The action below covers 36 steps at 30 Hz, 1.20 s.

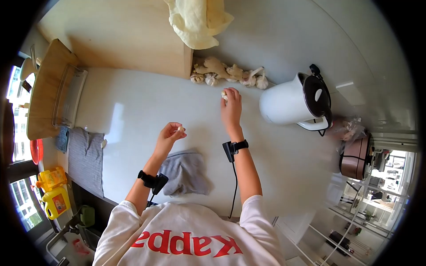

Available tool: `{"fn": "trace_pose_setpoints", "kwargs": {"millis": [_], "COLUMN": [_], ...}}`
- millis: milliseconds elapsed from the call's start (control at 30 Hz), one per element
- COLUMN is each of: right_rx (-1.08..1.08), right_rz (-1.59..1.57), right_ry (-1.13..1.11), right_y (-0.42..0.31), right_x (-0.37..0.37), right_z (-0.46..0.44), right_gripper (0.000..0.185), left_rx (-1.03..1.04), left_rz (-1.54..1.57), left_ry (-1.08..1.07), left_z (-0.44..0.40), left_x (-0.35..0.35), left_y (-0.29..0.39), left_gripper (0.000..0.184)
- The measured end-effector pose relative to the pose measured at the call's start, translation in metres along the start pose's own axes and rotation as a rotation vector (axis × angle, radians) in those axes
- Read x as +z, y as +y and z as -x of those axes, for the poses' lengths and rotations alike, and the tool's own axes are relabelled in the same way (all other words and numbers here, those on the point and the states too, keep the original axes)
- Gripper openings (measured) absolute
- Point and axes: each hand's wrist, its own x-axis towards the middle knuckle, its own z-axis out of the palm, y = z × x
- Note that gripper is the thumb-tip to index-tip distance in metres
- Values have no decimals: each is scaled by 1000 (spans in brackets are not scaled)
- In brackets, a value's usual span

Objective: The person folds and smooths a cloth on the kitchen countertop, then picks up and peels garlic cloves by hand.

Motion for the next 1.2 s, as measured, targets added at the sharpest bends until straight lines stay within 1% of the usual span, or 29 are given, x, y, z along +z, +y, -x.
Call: {"fn": "trace_pose_setpoints", "kwargs": {"millis": [100,200,300,367,433,533,633,667,733,767,867,1067,1200], "right_rx": [0,-128,-138,-169,-112,-73,85,96,130,123,72,-214,-343], "right_rz": [48,271,208,-62,-257,-430,-621,-630,-647,-645,-671,-583,-504], "right_ry": [-4,141,108,-40,-159,-222,-278,-277,-280,-326,-342,-372,-353], "right_y": [1,-18,-56,-74,-111,-148,-165,-170,-180,-185,-207,-234,-253], "right_x": [11,0,-25,-35,-51,-63,-60,-60,-62,-65,-70,-72,-74], "right_z": [-7,-2,25,56,83,112,130,134,145,149,161,179,190], "right_gripper": [40,44,45,41,32,21,15,14,12,11,11,9,8], "left_rx": [-10,16,40,76,133,157,189,196,188,195,236,257,268], "left_rz": [26,57,89,89,60,-6,-167,-226,-247,-261,-319,-399,-503], "left_ry": [48,81,105,90,44,54,109,121,129,120,87,101,132], "left_z": [0,3,16,25,36,58,78,86,104,114,146,192,212], "left_x": [1,12,24,26,25,25,17,13,5,0,-11,-33,-46], "left_y": [0,12,28,30,30,26,13,14,19,19,28,36,37], "left_gripper": [20,21,22,22,23,25,26,27,28,28,28,29,31]}}
